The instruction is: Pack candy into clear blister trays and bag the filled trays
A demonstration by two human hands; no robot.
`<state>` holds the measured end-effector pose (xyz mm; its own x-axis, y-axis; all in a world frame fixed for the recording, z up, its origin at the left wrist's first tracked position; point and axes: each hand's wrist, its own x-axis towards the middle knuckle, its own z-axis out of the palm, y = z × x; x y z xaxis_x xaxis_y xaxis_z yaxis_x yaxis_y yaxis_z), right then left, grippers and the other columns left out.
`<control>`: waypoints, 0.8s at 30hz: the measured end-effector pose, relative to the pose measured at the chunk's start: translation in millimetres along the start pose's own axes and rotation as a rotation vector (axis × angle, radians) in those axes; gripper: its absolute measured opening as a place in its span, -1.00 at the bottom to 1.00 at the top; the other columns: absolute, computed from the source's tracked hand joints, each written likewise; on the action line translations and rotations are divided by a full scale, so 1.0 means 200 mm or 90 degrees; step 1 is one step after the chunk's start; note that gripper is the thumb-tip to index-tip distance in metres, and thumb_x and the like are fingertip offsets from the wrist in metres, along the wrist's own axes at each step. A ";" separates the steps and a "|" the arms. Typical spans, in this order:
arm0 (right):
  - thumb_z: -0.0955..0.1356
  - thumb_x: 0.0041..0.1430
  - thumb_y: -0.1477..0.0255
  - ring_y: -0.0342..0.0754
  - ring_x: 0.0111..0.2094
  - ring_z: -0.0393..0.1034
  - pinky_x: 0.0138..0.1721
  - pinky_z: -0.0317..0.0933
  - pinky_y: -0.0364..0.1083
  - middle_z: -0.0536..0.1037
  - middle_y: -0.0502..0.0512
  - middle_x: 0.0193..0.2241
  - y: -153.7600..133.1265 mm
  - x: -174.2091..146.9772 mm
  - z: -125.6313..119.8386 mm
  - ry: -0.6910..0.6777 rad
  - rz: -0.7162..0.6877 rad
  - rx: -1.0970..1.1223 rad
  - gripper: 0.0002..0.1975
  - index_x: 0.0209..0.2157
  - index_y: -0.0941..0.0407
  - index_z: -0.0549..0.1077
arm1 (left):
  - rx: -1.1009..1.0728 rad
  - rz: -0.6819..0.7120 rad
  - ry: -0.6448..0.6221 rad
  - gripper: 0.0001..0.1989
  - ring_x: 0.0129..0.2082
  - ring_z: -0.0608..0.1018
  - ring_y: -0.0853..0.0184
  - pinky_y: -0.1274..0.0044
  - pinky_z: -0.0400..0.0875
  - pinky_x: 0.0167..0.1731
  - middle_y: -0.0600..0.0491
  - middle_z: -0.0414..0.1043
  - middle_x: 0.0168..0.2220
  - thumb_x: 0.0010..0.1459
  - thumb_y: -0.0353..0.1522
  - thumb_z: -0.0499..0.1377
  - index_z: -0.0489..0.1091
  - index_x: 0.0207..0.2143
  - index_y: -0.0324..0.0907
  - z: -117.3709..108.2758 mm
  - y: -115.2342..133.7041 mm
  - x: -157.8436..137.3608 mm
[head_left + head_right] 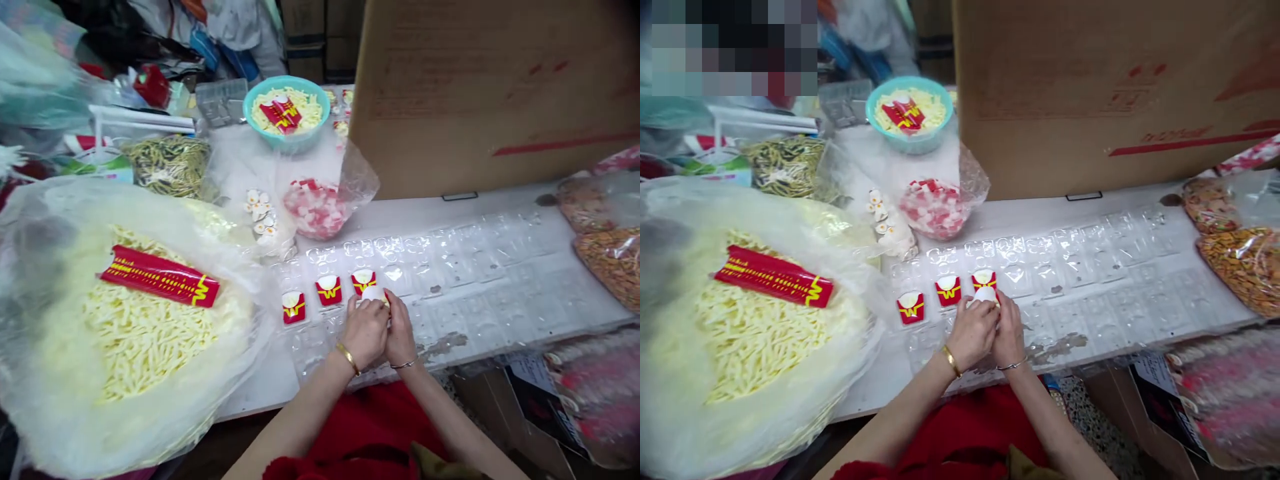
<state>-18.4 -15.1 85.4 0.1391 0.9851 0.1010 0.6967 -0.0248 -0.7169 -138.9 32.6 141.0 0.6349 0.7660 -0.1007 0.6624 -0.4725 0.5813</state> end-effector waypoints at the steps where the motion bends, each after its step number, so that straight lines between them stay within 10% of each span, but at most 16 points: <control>1: 0.21 0.19 0.47 0.09 0.03 0.23 0.02 0.20 0.20 0.33 0.27 0.04 0.07 0.02 -0.03 0.016 0.007 -0.008 -0.46 0.21 0.11 0.08 | -0.003 0.026 -0.022 -0.80 -0.17 0.43 0.26 0.26 0.06 0.07 0.01 0.43 -0.19 0.20 -0.41 0.00 0.40 -0.22 -0.15 0.05 0.01 0.09; 10: 0.30 0.12 0.34 0.18 0.03 0.14 -0.01 0.18 0.23 0.19 0.33 0.01 0.56 0.25 -0.10 0.021 0.065 -0.173 -0.28 0.26 0.18 -0.03 | -0.024 0.115 -0.132 -0.75 -0.16 0.46 0.35 0.30 0.00 0.10 0.09 0.48 -0.16 0.16 -0.45 0.02 0.45 -0.22 -0.05 0.39 -0.17 0.74; 24: 0.23 0.10 0.47 0.08 -0.31 0.23 -0.27 0.23 0.10 0.38 0.27 -0.26 0.68 0.30 -0.03 -0.070 0.010 -0.288 -0.65 -0.05 0.22 0.37 | 0.063 0.038 -0.146 -0.74 -0.10 0.44 0.23 0.26 0.09 0.05 -0.06 0.45 -0.16 0.25 -0.41 -0.04 0.39 -0.11 -0.13 0.49 -0.15 0.72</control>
<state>89.2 39.2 -1.8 0.0927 0.9957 0.0013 0.9356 -0.0867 -0.3423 -27.9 114.6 29.3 0.7404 0.6216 -0.2558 0.6494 -0.5634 0.5107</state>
